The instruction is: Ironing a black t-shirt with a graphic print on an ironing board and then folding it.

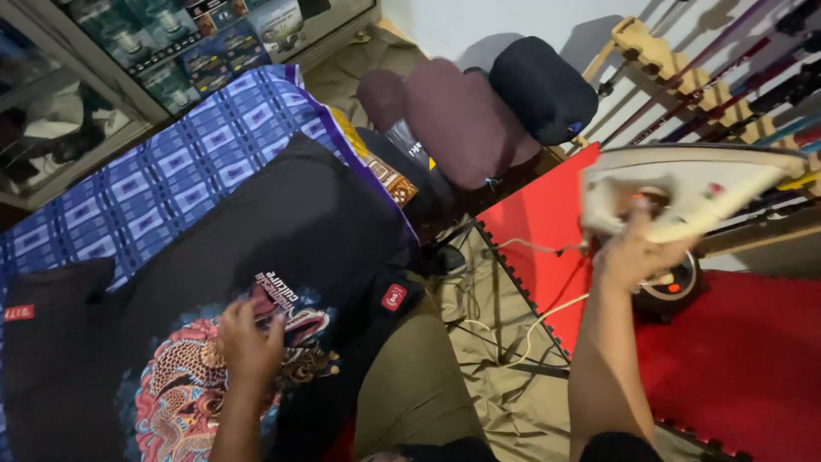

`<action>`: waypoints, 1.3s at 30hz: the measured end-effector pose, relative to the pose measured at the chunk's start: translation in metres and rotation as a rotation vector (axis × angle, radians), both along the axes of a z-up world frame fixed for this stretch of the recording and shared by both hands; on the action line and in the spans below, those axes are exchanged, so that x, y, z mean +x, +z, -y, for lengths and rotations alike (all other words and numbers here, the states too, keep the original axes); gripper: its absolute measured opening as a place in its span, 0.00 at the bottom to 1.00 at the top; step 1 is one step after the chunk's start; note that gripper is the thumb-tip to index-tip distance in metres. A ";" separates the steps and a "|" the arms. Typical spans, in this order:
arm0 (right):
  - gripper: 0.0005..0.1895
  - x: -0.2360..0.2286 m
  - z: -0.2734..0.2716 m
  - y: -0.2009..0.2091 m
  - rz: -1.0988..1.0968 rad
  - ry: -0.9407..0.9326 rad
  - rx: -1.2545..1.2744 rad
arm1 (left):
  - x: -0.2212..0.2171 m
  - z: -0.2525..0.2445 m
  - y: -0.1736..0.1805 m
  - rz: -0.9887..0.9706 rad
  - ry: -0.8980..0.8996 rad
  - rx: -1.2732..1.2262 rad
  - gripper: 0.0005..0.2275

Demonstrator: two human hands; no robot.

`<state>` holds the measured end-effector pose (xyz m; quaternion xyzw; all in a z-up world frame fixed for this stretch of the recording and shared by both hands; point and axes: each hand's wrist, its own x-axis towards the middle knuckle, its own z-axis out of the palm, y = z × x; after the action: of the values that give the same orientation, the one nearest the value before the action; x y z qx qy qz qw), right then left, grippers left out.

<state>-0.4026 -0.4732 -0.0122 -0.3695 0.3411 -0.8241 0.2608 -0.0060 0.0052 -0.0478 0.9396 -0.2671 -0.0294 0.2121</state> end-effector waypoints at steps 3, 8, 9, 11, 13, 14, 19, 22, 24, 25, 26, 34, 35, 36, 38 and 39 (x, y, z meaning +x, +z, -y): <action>0.31 0.010 -0.001 -0.009 -0.193 0.105 0.161 | -0.005 -0.029 -0.004 -0.180 0.108 0.237 0.24; 0.23 0.024 0.002 -0.036 -0.324 0.116 0.450 | 0.002 -0.114 -0.030 -0.162 0.257 0.302 0.30; 0.20 0.024 0.008 -0.048 -0.333 0.093 0.413 | -0.001 -0.128 -0.029 0.042 0.232 0.305 0.28; 0.17 0.026 0.015 -0.064 -0.342 0.075 0.377 | -0.002 -0.161 -0.046 0.246 0.208 0.308 0.27; 0.16 0.031 0.018 -0.067 -0.432 0.070 0.471 | -0.001 -0.198 -0.085 0.547 0.240 0.307 0.36; 0.16 0.015 0.030 -0.092 -0.435 0.079 0.468 | -0.002 -0.197 -0.088 0.545 0.250 0.309 0.36; 0.26 0.005 0.055 -0.149 -0.611 -0.161 0.060 | -0.027 -0.200 -0.054 0.767 0.239 0.537 0.33; 0.27 -0.012 0.056 -0.183 -0.713 -0.189 -0.068 | -0.024 -0.191 -0.042 0.546 0.352 0.608 0.29; 0.27 -0.008 0.035 -0.179 -0.732 -0.163 -0.085 | -0.014 -0.210 -0.066 0.431 0.448 0.544 0.28; 0.26 -0.011 0.026 -0.175 -0.763 -0.171 -0.095 | -0.007 -0.217 -0.079 0.315 0.509 0.465 0.28; 0.26 -0.010 0.024 -0.168 -0.759 -0.153 -0.102 | 0.001 -0.222 -0.075 0.314 0.529 0.468 0.28; 0.38 -0.001 -0.080 -0.121 -1.310 -0.415 0.199 | 0.109 -0.286 -0.062 0.546 0.660 0.210 0.17; 0.38 0.015 -0.080 -0.137 -1.306 -0.408 0.186 | 0.125 -0.290 -0.062 0.546 0.675 0.206 0.17; 0.28 0.032 -0.078 -0.154 -1.207 -0.192 0.218 | 0.141 -0.293 -0.062 0.480 0.680 0.188 0.18; 0.21 0.091 -0.083 -0.154 -1.104 0.033 0.236 | 0.178 -0.297 -0.067 0.412 0.694 0.169 0.20; 0.20 0.130 -0.091 -0.138 -1.207 0.257 0.146 | 0.198 -0.298 -0.074 0.429 0.662 0.169 0.24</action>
<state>-0.2729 -0.3822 -0.1507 -0.7897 0.4365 -0.4064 0.1437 0.1922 0.3029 -0.1214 0.9738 0.0153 0.2154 0.0715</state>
